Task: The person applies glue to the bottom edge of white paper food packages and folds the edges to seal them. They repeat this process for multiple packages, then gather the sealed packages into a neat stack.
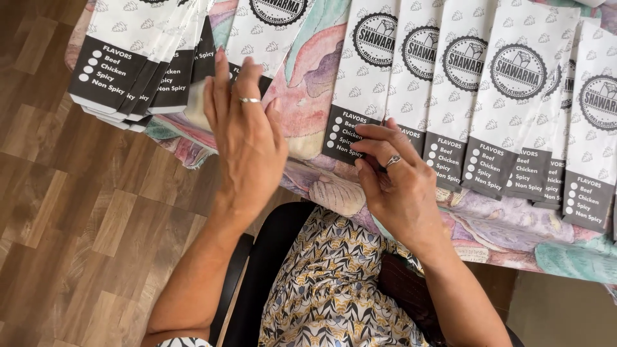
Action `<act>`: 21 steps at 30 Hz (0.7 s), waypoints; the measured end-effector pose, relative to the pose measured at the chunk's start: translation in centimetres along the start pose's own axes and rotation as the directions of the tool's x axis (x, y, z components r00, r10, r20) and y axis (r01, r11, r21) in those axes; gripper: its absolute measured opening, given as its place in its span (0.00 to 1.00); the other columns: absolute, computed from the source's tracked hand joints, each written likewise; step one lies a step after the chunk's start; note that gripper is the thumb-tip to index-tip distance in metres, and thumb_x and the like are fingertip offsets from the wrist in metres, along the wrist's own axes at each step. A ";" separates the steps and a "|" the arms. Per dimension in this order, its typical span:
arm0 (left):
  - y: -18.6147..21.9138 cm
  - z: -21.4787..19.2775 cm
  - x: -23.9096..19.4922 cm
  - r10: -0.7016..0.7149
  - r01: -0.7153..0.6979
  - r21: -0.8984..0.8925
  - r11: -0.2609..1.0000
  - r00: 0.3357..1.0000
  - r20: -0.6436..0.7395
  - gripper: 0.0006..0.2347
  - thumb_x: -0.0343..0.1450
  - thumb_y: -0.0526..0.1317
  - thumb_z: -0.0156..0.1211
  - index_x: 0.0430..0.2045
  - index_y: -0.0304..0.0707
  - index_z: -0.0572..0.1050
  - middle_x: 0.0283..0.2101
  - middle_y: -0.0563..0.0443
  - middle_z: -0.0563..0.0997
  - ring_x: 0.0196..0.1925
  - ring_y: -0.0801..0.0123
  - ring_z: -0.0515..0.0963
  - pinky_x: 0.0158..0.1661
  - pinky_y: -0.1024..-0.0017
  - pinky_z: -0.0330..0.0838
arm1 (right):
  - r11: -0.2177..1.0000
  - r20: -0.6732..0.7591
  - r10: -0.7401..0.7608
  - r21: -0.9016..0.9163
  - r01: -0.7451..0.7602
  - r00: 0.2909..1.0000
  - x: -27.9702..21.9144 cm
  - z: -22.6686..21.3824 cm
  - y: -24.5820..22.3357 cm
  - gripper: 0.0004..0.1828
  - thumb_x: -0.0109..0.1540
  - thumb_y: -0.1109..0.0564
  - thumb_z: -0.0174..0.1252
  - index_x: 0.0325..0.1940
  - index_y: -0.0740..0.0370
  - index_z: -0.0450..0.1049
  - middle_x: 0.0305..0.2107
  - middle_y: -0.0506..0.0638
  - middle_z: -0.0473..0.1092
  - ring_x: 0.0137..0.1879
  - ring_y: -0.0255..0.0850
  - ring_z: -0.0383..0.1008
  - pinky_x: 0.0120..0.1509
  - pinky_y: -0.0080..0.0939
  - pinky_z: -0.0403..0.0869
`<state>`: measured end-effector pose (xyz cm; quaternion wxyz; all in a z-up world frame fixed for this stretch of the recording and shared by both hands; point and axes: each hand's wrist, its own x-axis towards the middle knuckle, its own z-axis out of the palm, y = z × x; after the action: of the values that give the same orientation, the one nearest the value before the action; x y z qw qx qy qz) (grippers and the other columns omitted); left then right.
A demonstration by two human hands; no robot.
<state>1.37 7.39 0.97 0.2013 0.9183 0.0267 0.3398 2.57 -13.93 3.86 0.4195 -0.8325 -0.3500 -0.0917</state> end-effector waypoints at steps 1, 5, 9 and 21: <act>-0.5 -0.4 0.5 0.020 -0.026 0.089 0.996 0.997 0.074 0.22 0.77 0.30 0.63 0.60 0.25 0.57 0.62 0.21 0.74 0.75 0.41 0.53 0.73 0.44 0.45 | 1.000 0.023 -0.022 -0.005 0.023 0.999 0.0 0.0 0.0 0.10 0.66 0.71 0.55 0.51 0.70 0.74 0.58 0.61 0.72 0.67 0.56 0.73 0.82 0.59 0.60; 2.3 0.4 0.0 0.038 -0.038 0.004 0.999 0.994 0.105 0.18 0.76 0.38 0.61 0.55 0.27 0.63 0.49 0.39 0.78 0.57 0.52 0.76 0.71 0.53 0.57 | 0.998 0.030 -0.001 -0.063 0.003 1.000 -0.2 -0.4 0.0 0.10 0.66 0.69 0.55 0.51 0.67 0.74 0.58 0.58 0.72 0.69 0.58 0.71 0.78 0.54 0.67; 3.3 1.7 -1.4 0.078 -0.061 -0.098 0.993 0.980 0.181 0.24 0.76 0.42 0.61 0.61 0.26 0.61 0.63 0.26 0.73 0.69 0.41 0.69 0.70 0.47 0.59 | 0.999 0.028 -0.001 -0.054 0.002 1.000 -0.3 -0.9 -0.1 0.11 0.65 0.71 0.57 0.52 0.69 0.73 0.57 0.62 0.72 0.66 0.57 0.74 0.80 0.56 0.65; -2.6 -5.1 0.2 0.330 -0.148 -0.545 0.825 0.909 0.253 0.18 0.71 0.24 0.64 0.54 0.32 0.70 0.63 0.39 0.72 0.68 0.49 0.74 0.70 0.57 0.69 | 0.980 -0.032 -0.199 0.021 0.200 0.979 1.9 4.0 -1.5 0.09 0.66 0.68 0.62 0.50 0.74 0.74 0.55 0.66 0.72 0.63 0.55 0.76 0.79 0.61 0.67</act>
<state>-1.51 11.63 3.59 0.3958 0.8707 -0.2168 0.1955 2.45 -9.28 3.13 0.4232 -0.7867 -0.4265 -0.1415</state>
